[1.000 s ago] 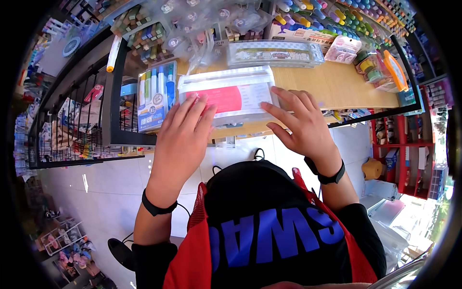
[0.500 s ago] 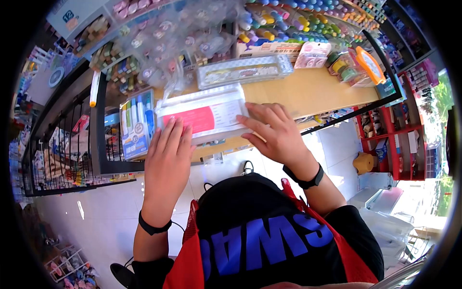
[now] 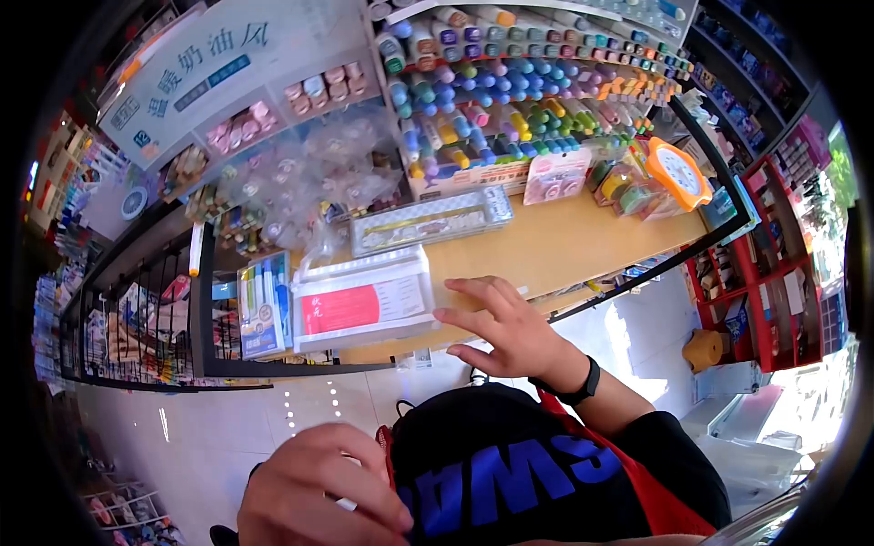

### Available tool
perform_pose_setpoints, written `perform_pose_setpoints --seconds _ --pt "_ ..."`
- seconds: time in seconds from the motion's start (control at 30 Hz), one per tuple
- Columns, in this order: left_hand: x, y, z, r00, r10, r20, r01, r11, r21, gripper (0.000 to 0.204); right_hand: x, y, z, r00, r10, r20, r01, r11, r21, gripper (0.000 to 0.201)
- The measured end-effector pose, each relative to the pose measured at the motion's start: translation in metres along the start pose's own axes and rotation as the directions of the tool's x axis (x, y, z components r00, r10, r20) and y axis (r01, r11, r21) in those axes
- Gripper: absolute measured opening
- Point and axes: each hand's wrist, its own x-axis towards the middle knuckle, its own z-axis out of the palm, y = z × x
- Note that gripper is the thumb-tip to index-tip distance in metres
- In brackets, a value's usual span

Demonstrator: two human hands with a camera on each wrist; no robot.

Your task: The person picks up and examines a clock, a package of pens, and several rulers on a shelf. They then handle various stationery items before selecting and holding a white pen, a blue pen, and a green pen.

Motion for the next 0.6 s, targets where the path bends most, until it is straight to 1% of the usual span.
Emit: perform_pose_setpoints --seconds 0.03,0.07,0.13,0.17,0.2,0.27,0.3,0.33,0.4,0.43,0.47,0.53,0.57,0.6 --pt "0.001 0.003 0.005 0.999 -0.024 0.029 0.026 0.997 -0.072 0.033 -0.003 0.004 -0.004 1.000 -0.011 0.000 0.011 0.999 0.031 0.061" --pt "0.004 0.001 0.016 0.999 -0.023 0.036 0.025 0.997 -0.069 0.033 -0.005 0.009 -0.008 1.000 -0.024 0.000 0.024 0.998 0.064 0.060" --pt "0.013 -0.010 0.042 0.993 -0.025 -0.117 0.009 0.990 -0.138 0.035 -0.010 0.017 -0.018 1.000 -0.016 -0.011 0.017 0.997 0.072 0.058" --pt "0.019 -0.022 0.046 0.994 0.012 -0.105 -0.035 0.975 -0.222 0.030 -0.014 0.021 -0.023 1.000 -0.019 -0.025 0.021 0.997 0.075 0.056" --pt "0.023 -0.025 0.049 0.995 0.007 -0.096 -0.029 0.971 -0.236 0.030 -0.019 0.025 -0.028 0.999 -0.019 -0.037 0.022 0.997 0.077 0.055" --pt "0.030 -0.029 0.049 0.995 -0.082 0.059 0.096 0.952 -0.292 0.026 -0.026 0.033 -0.040 0.999 -0.011 -0.036 0.013 0.998 0.068 0.054" --pt "0.034 -0.035 0.048 0.990 -0.086 0.113 0.119 0.934 -0.336 0.020 -0.031 0.035 -0.045 1.000 -0.016 -0.027 0.017 0.997 0.072 0.054" --pt "0.036 -0.040 0.049 0.988 -0.092 0.123 0.130 0.928 -0.350 0.020 -0.037 0.035 -0.048 1.000 0.004 -0.031 -0.002 0.998 0.067 0.054" --pt "0.042 -0.049 0.048 0.971 -0.073 0.227 0.157 0.913 -0.377 0.017 -0.043 0.039 -0.054 1.000 0.011 -0.024 -0.009 0.998 0.061 0.054" --pt "0.043 -0.053 0.051 0.977 -0.055 0.208 0.132 0.915 -0.381 0.013 -0.047 0.039 -0.055 0.999 0.026 -0.030 -0.025 0.998 0.051 0.054" --pt "0.044 -0.055 0.050 0.974 -0.048 0.221 0.135 0.909 -0.395 0.013 -0.051 0.039 -0.056 0.999 0.035 -0.034 -0.033 0.998 0.055 0.054" --pt "0.044 -0.056 0.047 0.964 -0.047 0.261 0.139 0.928 -0.347 0.014 -0.056 0.037 -0.057 0.997 0.059 -0.045 -0.057 0.997 0.044 0.053" --pt "0.044 -0.055 0.047 0.961 -0.038 0.273 0.140 0.921 -0.365 0.014 -0.058 0.035 -0.057 0.997 0.061 -0.055 -0.060 0.998 0.031 0.053" --pt "0.044 -0.052 0.049 0.968 -0.050 0.244 0.140 0.920 -0.365 0.014 -0.060 0.031 -0.057 0.996 0.066 -0.064 -0.065 0.998 0.018 0.053"
